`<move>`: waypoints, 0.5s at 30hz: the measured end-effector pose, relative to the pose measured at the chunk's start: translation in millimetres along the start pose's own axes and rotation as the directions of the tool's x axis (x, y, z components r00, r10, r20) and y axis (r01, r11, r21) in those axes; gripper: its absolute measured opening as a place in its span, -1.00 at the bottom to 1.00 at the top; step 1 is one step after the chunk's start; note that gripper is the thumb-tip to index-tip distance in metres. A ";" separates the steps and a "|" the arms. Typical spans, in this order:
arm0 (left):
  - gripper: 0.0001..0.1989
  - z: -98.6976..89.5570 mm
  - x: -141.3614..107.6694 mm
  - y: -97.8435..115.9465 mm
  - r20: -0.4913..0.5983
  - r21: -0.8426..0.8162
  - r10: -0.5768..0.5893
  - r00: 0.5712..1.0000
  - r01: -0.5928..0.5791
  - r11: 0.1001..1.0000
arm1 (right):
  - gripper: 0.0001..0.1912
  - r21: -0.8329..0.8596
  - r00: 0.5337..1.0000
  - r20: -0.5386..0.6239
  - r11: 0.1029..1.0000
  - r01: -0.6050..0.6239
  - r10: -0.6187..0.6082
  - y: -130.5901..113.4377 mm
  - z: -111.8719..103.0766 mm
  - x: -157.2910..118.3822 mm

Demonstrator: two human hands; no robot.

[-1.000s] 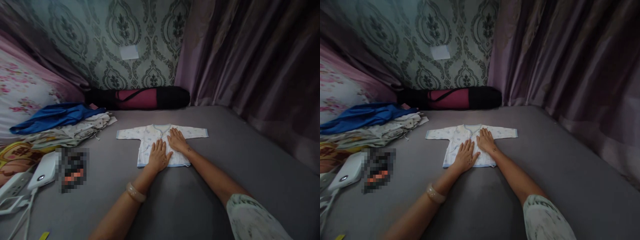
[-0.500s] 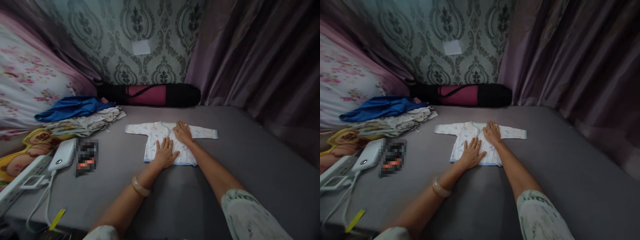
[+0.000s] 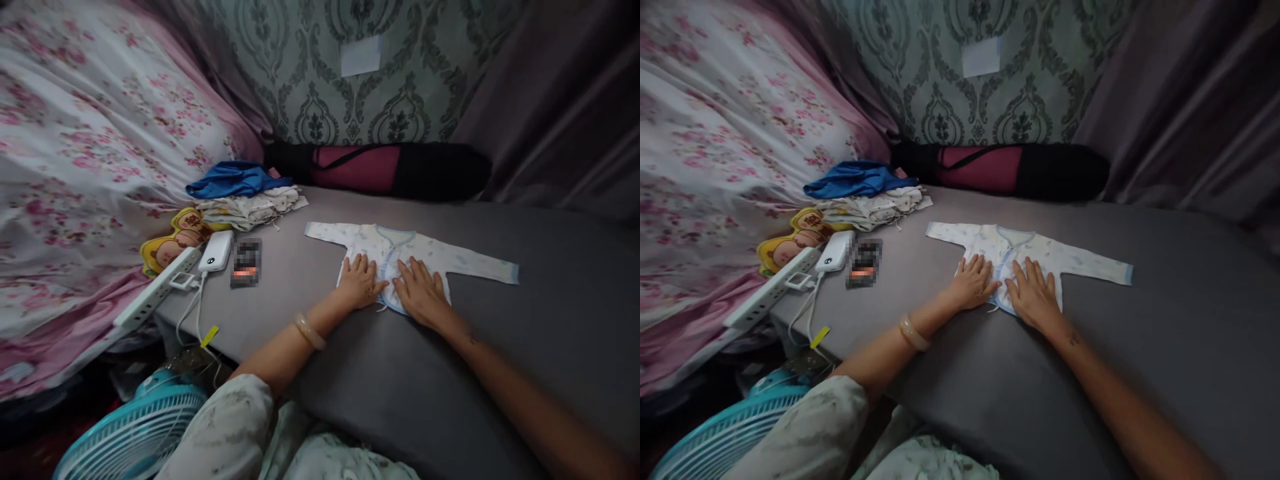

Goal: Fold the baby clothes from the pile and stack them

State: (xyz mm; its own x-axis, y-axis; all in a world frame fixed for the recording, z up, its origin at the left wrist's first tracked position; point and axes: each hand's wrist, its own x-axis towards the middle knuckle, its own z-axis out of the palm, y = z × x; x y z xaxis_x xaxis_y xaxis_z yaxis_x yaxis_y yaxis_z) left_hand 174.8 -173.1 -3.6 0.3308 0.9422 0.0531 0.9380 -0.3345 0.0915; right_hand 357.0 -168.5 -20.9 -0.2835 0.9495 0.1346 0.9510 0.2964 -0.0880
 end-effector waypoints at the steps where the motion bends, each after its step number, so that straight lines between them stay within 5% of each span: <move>1: -0.29 -0.8 -2.1 -0.7 -0.028 0.005 0.002 1.000 -0.002 1.000 | -0.40 0.004 1.000 -0.010 1.000 0.013 -0.013 -3.2 0.0 -3.8; 4: -0.32 3.8 -8.9 -4.8 -0.064 0.004 0.005 0.998 -0.004 1.000 | -0.42 -0.002 0.999 -0.015 0.999 0.049 -0.049 -12.5 3.6 -16.0; 9: -0.34 12.5 -9.2 -12.6 0.053 -0.058 -0.003 0.999 0.006 0.998 | -0.42 0.072 0.998 0.057 0.997 0.018 -0.022 -15.6 6.5 -21.2; 13: -0.39 1.2 -3.0 -24.2 0.048 -0.134 -0.049 0.998 0.055 0.990 | -0.48 0.343 0.996 0.062 0.938 0.039 -0.064 17.4 -9.3 1.9; 15: -0.41 -5.9 0.4 -33.6 -0.056 -0.144 -0.077 0.995 0.069 0.987 | -0.57 0.429 0.996 0.000 0.899 -0.081 0.090 51.6 -20.7 18.7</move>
State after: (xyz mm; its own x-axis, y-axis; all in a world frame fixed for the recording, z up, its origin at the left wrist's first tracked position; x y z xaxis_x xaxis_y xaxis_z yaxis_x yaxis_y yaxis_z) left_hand 142.8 -161.6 -0.8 0.2510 0.9627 0.1013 0.9338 -0.2683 0.2367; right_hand 403.4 -137.6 -2.5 -0.1971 0.9722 0.1267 0.8253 0.2343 -0.5139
